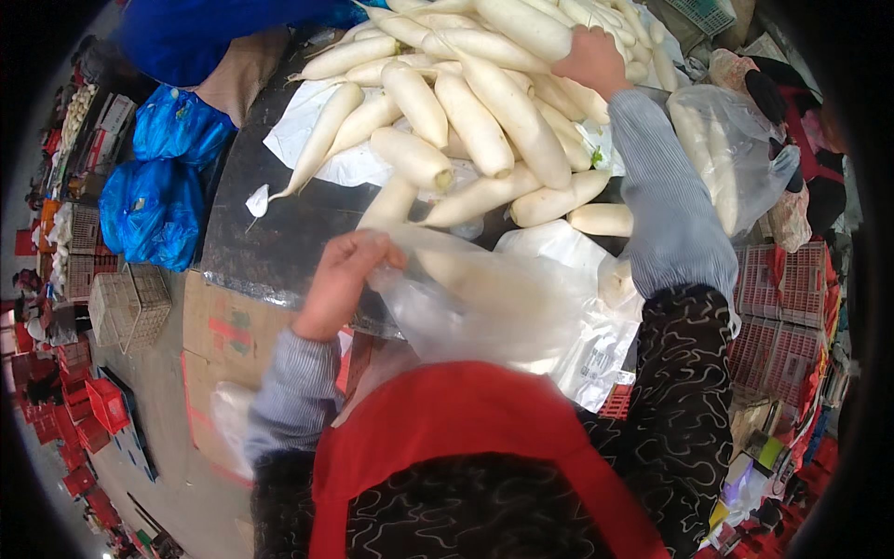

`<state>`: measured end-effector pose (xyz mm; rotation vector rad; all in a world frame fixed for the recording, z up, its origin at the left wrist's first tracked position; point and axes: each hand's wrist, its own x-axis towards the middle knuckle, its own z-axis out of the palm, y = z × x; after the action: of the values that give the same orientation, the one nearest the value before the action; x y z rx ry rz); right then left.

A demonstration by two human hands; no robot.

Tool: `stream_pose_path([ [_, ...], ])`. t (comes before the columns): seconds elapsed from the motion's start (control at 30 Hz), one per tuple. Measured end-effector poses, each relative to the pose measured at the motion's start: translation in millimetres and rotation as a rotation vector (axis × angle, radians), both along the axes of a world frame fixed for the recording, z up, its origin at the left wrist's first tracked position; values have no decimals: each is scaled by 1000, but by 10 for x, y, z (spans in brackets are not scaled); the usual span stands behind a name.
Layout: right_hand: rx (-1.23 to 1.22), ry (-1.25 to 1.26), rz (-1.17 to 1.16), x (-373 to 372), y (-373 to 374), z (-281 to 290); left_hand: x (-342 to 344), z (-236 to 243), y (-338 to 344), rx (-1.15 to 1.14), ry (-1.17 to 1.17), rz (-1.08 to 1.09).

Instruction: The person repeatedly picks white radishes from a pile, places them into clear plastic bags, weighs the bags on a digital scale, ties the bags, and deposits them into red crates. The process is repeated continuously throughout the clip.

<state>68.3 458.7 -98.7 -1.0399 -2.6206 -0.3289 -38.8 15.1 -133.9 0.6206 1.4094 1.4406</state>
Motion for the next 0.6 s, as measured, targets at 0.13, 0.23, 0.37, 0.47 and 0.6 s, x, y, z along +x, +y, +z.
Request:
stream_pose_path([
  [0.13, -1144, 530, 196, 614, -945, 134, -58, 38, 215, 13, -88, -34],
  [0.23, -1458, 768, 291, 1082, -1841, -222, -64, 175, 397, 48, -238, -63],
  [0.37, -1414, 658, 390, 1540, -2873, -682, -250, 400, 461, 71, -624, -21],
  [0.47, -932, 282, 171, 1673, -3426, -765, -466, 509, 349, 100, -730, -24],
  [0.6, -927, 134, 123, 1626, -3824, -572, -504, 558, 88, 14, -403, -188],
])
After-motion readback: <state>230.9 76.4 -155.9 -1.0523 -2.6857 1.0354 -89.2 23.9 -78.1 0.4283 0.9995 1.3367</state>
